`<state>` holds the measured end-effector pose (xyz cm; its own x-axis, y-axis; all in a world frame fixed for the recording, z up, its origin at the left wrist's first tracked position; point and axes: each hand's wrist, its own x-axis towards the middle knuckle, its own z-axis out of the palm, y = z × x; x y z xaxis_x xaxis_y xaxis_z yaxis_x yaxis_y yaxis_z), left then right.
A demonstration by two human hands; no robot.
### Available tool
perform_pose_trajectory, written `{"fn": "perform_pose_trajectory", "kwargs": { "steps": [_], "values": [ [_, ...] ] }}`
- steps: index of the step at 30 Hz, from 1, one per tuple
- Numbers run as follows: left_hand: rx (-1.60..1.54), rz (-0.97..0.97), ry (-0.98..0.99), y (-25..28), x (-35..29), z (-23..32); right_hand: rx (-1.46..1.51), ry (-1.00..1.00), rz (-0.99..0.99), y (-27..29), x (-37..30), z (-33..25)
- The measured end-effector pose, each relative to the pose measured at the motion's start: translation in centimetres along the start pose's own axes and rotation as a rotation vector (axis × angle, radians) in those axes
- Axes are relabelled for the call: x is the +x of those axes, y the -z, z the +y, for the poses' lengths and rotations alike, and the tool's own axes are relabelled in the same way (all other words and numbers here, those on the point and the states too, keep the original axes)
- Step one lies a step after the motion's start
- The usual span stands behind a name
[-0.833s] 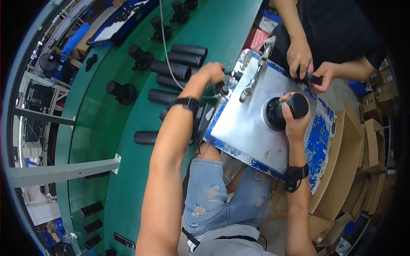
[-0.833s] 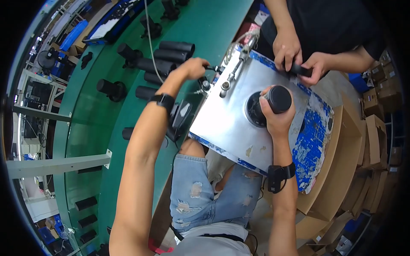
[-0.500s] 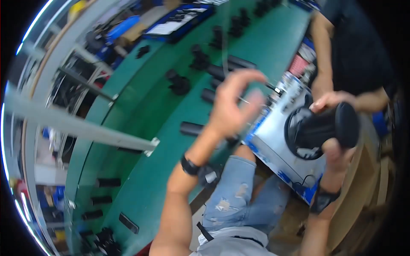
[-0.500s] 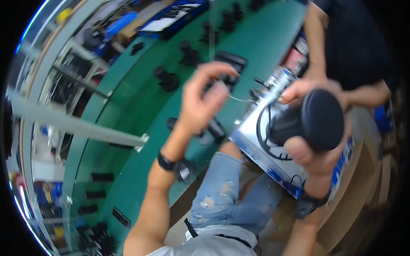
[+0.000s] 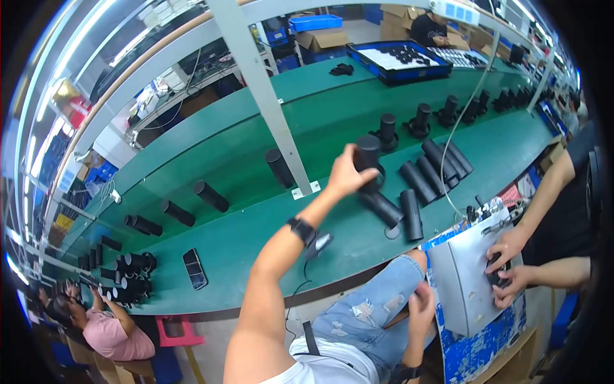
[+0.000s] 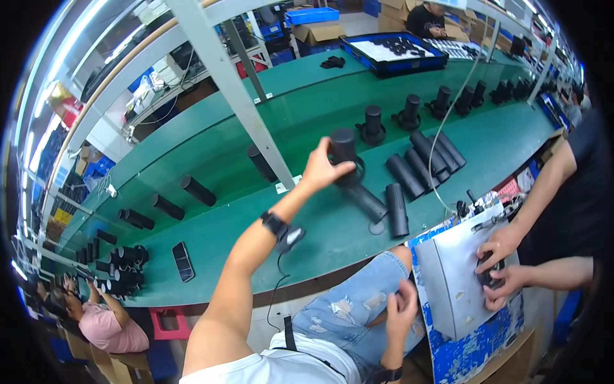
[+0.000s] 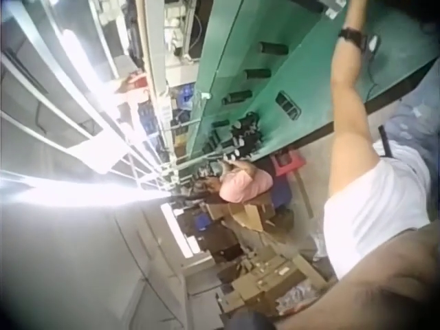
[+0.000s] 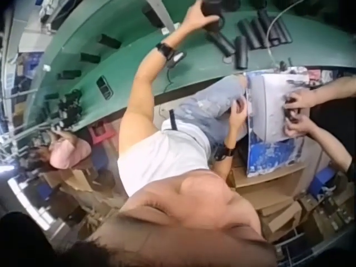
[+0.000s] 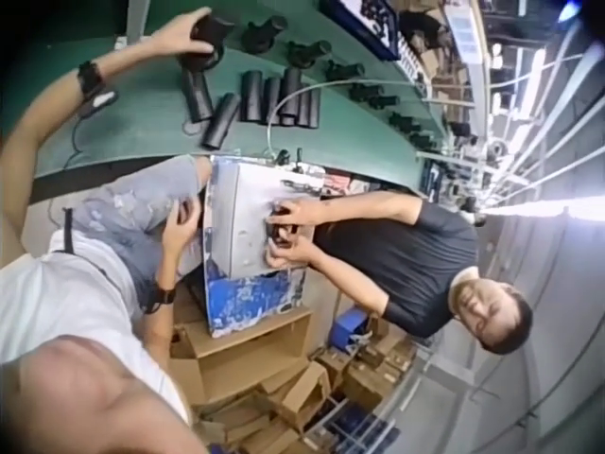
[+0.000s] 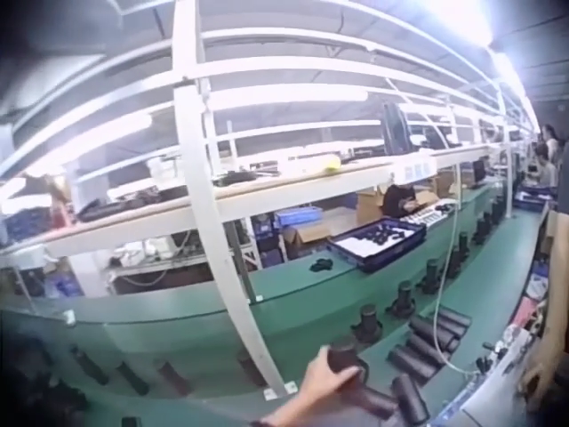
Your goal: Place black cylindrical electronic components into an assembly jig for processing and then pack them into cardboard shipping boxes.
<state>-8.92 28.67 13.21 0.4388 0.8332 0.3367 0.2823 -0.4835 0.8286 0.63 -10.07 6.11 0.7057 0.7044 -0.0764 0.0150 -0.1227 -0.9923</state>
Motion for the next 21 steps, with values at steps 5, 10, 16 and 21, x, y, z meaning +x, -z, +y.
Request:
{"fn": "perform_pose_trajectory", "kwargs": {
  "steps": [5,10,16,21],
  "values": [
    [0.191,0.18,0.216,0.9,5.7,-8.3,0.12,-0.257,-0.004,-1.0,-6.6,4.2],
    [0.229,0.279,0.349,0.5,7.4,-11.7,0.145,-0.34,0.019,-1.1,-8.4,6.9],
    [0.394,0.09,0.416,1.2,9.0,-9.7,0.152,-0.359,0.048,-0.6,-7.5,7.8],
    [0.497,-0.17,0.43,2.0,9.6,-10.4,0.125,-0.34,0.02,-0.6,-7.1,8.8]
  ]
}}
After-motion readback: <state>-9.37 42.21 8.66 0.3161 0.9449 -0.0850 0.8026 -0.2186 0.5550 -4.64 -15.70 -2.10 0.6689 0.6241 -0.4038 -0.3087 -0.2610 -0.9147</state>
